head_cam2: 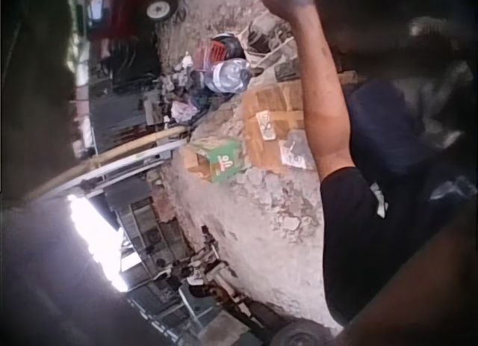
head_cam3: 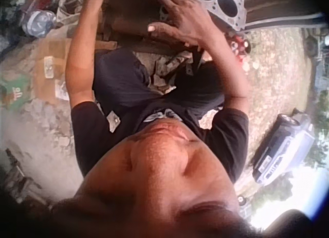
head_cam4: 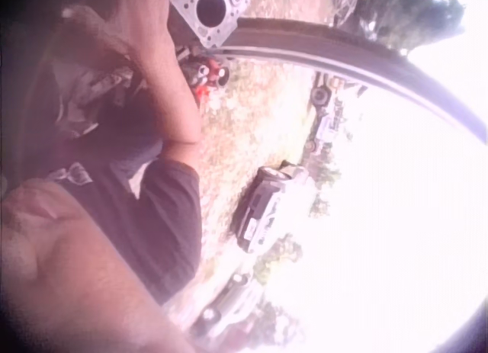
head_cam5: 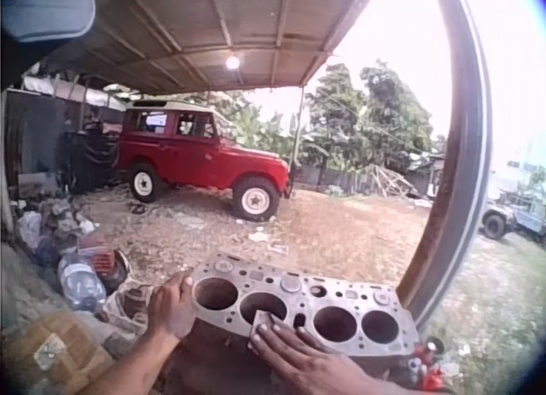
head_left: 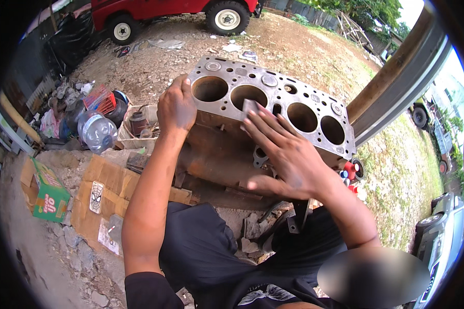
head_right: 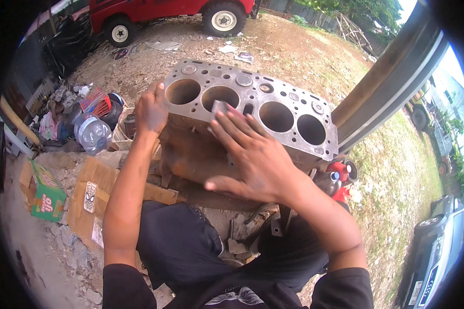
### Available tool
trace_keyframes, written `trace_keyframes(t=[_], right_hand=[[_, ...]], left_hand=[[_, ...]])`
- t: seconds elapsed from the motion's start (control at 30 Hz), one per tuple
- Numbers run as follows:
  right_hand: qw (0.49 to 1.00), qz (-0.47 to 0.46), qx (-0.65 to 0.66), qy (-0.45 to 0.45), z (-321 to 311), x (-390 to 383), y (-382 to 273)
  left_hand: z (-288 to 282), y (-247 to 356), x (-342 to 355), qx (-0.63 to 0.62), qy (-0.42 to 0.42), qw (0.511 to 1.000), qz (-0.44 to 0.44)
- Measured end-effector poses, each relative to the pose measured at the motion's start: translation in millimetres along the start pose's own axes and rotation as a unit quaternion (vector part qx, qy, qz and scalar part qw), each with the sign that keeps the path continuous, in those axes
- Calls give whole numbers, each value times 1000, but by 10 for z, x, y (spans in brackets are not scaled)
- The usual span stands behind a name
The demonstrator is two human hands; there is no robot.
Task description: The person sands the surface of a metal engine block using a sanding block. They move the sanding block across the flat top and around the cylinder openings, then wipe the surface with their hand to remove debris.
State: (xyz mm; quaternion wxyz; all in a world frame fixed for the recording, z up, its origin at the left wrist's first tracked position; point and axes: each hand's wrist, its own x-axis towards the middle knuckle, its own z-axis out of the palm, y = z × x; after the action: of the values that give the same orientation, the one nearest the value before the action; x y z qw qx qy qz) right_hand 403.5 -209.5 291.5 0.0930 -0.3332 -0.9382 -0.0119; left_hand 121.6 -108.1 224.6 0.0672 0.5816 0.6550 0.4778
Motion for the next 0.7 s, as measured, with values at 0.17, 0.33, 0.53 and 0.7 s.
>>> trace_keyframes(t=[0.17,0.33,0.53,0.7], right_hand=[[997,-50,47,43,295,686,-78],[999,-47,-12,26,38,101,120],[997,-3,5,-80,-380,-479,319],[997,-56,-43,-18,-44,99,161]], left_hand=[[38,-412,212,-228,-32,970,-75],[-32,-352,106,-269,8,960,-79],[0,-368,102,-258,9,964,-57],[89,-192,57,-235,-6,961,-145]])
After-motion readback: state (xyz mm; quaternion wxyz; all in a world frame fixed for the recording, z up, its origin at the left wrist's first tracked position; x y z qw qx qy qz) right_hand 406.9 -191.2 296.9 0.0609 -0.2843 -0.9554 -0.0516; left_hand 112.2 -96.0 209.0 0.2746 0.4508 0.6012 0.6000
